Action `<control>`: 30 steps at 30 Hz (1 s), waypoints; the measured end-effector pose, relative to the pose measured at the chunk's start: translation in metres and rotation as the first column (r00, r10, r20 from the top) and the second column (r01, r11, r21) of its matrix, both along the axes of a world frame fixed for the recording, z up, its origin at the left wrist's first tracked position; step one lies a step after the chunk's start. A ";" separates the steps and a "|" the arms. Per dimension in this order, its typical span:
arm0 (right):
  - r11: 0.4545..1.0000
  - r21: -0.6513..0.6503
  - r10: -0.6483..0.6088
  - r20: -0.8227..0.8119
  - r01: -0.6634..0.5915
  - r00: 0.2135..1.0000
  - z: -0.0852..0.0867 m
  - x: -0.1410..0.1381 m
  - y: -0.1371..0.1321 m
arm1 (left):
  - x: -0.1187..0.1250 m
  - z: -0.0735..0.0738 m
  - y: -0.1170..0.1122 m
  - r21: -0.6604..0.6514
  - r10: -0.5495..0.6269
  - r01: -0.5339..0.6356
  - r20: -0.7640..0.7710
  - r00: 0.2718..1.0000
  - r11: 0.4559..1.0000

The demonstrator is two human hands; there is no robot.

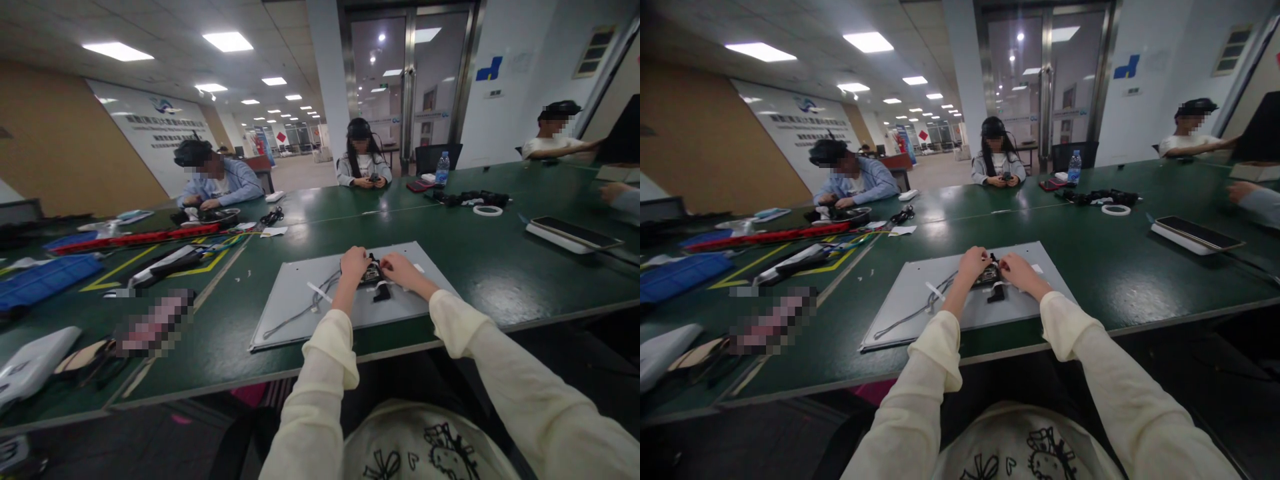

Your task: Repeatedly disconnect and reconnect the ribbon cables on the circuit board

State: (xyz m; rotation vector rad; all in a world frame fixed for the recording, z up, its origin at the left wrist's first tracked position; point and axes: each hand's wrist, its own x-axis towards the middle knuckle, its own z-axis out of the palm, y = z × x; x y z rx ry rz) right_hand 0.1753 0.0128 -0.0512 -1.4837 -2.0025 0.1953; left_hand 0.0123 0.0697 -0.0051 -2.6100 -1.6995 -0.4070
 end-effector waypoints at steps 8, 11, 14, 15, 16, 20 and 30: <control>1.000 0.012 0.002 0.008 -0.002 1.000 0.006 0.000 -0.008 | 0.002 0.003 -0.006 -0.002 0.012 -0.012 0.003 1.000 1.000; 0.996 0.074 0.046 -0.026 -0.044 0.999 0.012 -0.002 -0.018 | 0.000 0.005 -0.010 0.002 0.010 -0.010 -0.002 1.000 1.000; 0.972 0.120 0.208 -0.026 -0.204 0.978 0.021 -0.006 -0.032 | -0.008 0.010 -0.013 0.047 0.018 -0.019 0.028 0.999 0.999; 0.959 0.119 0.262 -0.009 -0.259 0.965 0.024 -0.009 -0.038 | -0.012 0.012 -0.014 0.071 0.031 -0.034 0.041 0.999 0.997; 0.946 0.111 0.305 0.017 -0.305 0.952 0.028 -0.012 -0.044 | -0.017 0.015 -0.015 0.096 0.051 -0.056 0.053 0.997 0.994; 0.887 0.021 0.449 0.194 -0.461 0.872 0.038 -0.029 -0.068 | -0.037 0.027 -0.019 0.151 0.165 -0.175 0.079 0.983 0.973; 0.883 -0.054 0.461 0.278 -0.465 0.843 0.029 -0.038 -0.081 | -0.041 0.038 -0.032 0.208 0.270 -0.285 0.101 0.958 0.936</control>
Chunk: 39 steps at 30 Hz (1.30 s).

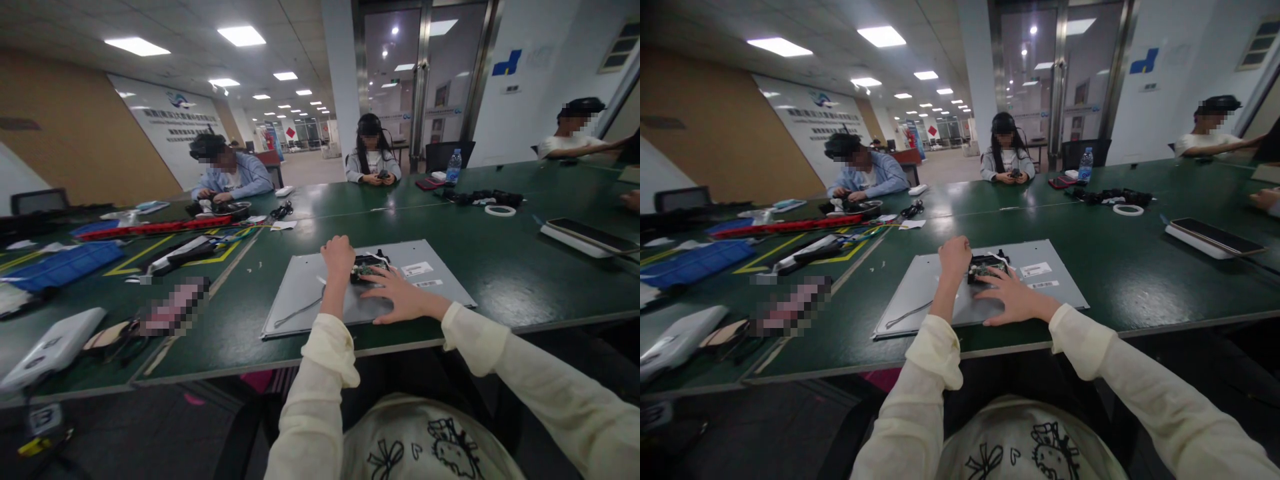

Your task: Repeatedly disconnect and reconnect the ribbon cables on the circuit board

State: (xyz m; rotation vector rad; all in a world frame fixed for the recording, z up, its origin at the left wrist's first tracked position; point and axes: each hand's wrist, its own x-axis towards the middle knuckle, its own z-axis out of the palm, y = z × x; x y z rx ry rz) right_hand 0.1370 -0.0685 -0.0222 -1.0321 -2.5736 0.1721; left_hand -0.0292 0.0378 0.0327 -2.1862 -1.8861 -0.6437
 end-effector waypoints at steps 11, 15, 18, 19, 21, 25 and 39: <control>0.976 -0.083 -0.204 -0.050 0.199 0.978 -0.005 -0.002 0.022 | -0.018 -0.002 -0.001 0.106 0.003 -0.015 0.110 0.994 0.994; 0.939 -0.107 -0.332 -0.042 0.326 0.942 -0.008 -0.001 0.034 | -0.021 -0.005 0.001 0.114 0.000 -0.019 0.162 0.987 0.993; 0.895 -0.105 -0.437 -0.023 0.432 0.899 -0.009 0.002 0.043 | -0.022 -0.007 0.005 0.089 0.002 -0.020 0.194 0.981 0.996; 0.878 -0.107 -0.471 -0.016 0.467 0.882 -0.009 0.004 0.046 | -0.023 -0.008 0.006 0.077 0.004 -0.020 0.200 0.980 0.997; 0.836 -0.111 -0.540 0.000 0.537 0.842 -0.010 0.007 0.052 | -0.023 -0.009 0.007 0.054 0.006 -0.018 0.203 0.979 0.998; 0.740 -0.122 -0.663 0.034 0.661 0.748 -0.014 0.017 0.063 | -0.022 -0.011 0.006 0.026 -0.004 -0.001 0.194 0.981 1.000; 0.422 -0.115 -0.904 0.026 0.899 0.427 -0.028 0.060 0.087 | -0.017 -0.015 -0.001 -0.095 -0.052 0.069 0.176 0.983 0.993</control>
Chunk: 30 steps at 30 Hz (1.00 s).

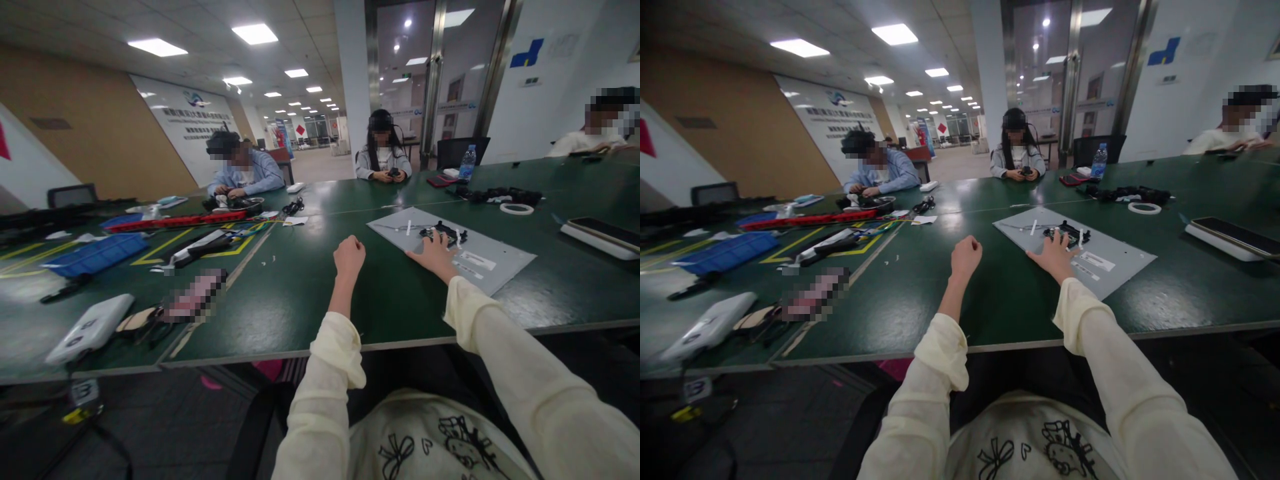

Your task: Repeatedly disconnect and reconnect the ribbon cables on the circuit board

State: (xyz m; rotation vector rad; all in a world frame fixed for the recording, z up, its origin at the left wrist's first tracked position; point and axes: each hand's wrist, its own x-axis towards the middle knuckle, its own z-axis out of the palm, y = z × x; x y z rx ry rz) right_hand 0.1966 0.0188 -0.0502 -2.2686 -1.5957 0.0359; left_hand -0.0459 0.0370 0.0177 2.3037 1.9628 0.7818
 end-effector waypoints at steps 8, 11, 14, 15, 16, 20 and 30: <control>0.976 0.062 -0.207 -0.038 0.209 0.978 -0.010 0.035 0.004 | 0.001 -0.003 -0.002 -0.084 -0.045 0.044 -0.019 0.999 0.996; 0.964 0.075 -0.252 -0.054 0.255 0.966 -0.012 0.047 0.004 | 0.002 -0.003 -0.002 -0.094 -0.058 0.055 -0.028 0.998 0.994; 0.951 0.071 -0.298 -0.062 0.303 0.952 -0.014 0.060 0.006 | 0.002 -0.005 -0.002 -0.089 -0.060 0.055 -0.051 0.997 0.995; 0.945 0.066 -0.316 -0.063 0.320 0.947 -0.015 0.064 0.007 | 0.002 -0.006 -0.002 -0.087 -0.063 0.058 -0.055 0.996 0.995; 0.940 0.063 -0.332 -0.062 0.336 0.941 -0.016 0.068 0.008 | 0.002 -0.006 -0.002 -0.086 -0.067 0.062 -0.057 0.996 0.994; 0.926 0.070 -0.368 -0.059 0.371 0.928 -0.022 0.084 0.014 | 0.002 -0.007 -0.003 -0.095 -0.092 0.088 -0.037 0.995 0.992; 0.904 0.085 -0.415 -0.061 0.419 0.908 -0.034 0.109 0.022 | 0.002 -0.007 -0.009 -0.123 -0.130 0.128 -0.004 0.992 0.984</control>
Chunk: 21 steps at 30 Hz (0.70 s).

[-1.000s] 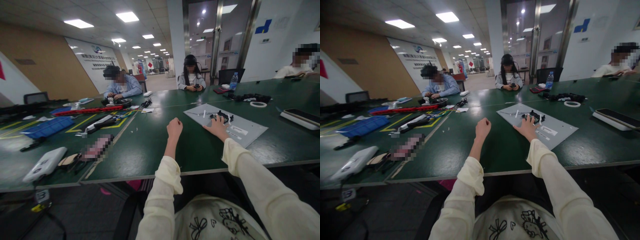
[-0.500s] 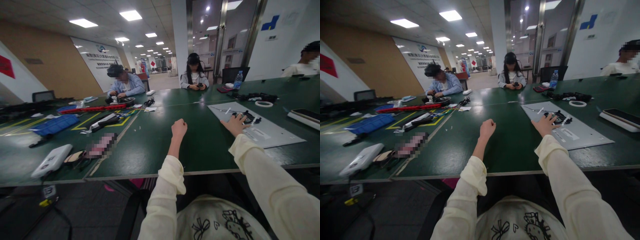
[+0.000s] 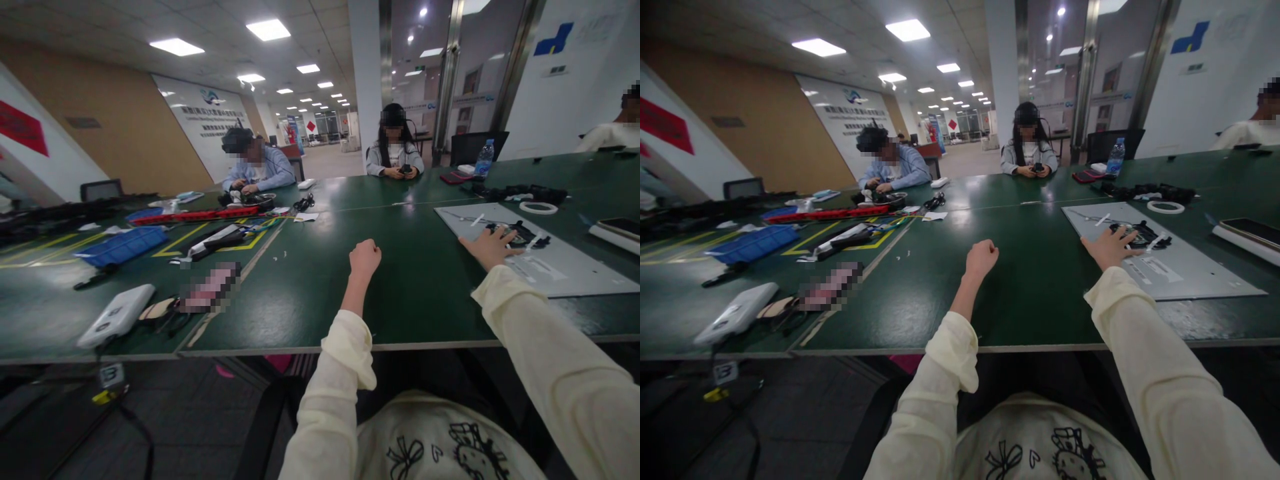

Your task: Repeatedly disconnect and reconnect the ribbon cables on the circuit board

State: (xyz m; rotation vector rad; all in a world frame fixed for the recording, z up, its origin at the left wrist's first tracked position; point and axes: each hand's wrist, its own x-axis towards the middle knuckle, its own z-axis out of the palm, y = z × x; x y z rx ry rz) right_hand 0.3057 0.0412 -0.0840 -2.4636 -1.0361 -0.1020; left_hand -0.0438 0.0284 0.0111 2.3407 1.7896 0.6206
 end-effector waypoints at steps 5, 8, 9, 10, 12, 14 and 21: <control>1.000 0.000 -0.003 -0.008 0.003 1.000 -0.001 0.003 0.001 | 0.000 0.000 -0.001 -0.052 -0.012 0.012 0.005 1.000 0.999; 1.000 0.006 -0.011 -0.008 0.011 1.000 0.000 0.004 0.001 | 0.000 -0.002 0.001 -0.052 -0.016 0.016 -0.004 1.000 0.999; 1.000 0.005 -0.012 -0.013 0.012 1.000 0.000 0.004 0.001 | 0.000 -0.002 0.001 -0.051 -0.019 0.019 -0.005 1.000 0.998; 1.000 0.005 -0.013 -0.019 0.013 1.000 0.001 0.005 0.001 | 0.000 -0.003 0.002 -0.052 -0.018 0.018 -0.011 1.000 0.999; 1.000 0.005 -0.013 -0.032 0.013 0.999 0.003 0.004 0.000 | 0.001 -0.004 0.002 -0.051 -0.003 0.001 -0.038 0.999 0.999; 1.000 0.006 -0.009 -0.040 0.009 0.999 0.006 0.003 -0.002 | 0.001 -0.003 0.002 -0.056 0.010 -0.013 -0.063 0.998 0.998; 0.997 0.069 -0.011 -0.072 0.016 0.997 0.022 0.007 -0.013 | 0.002 0.000 -0.002 -0.079 -0.017 0.014 -0.043 0.999 0.997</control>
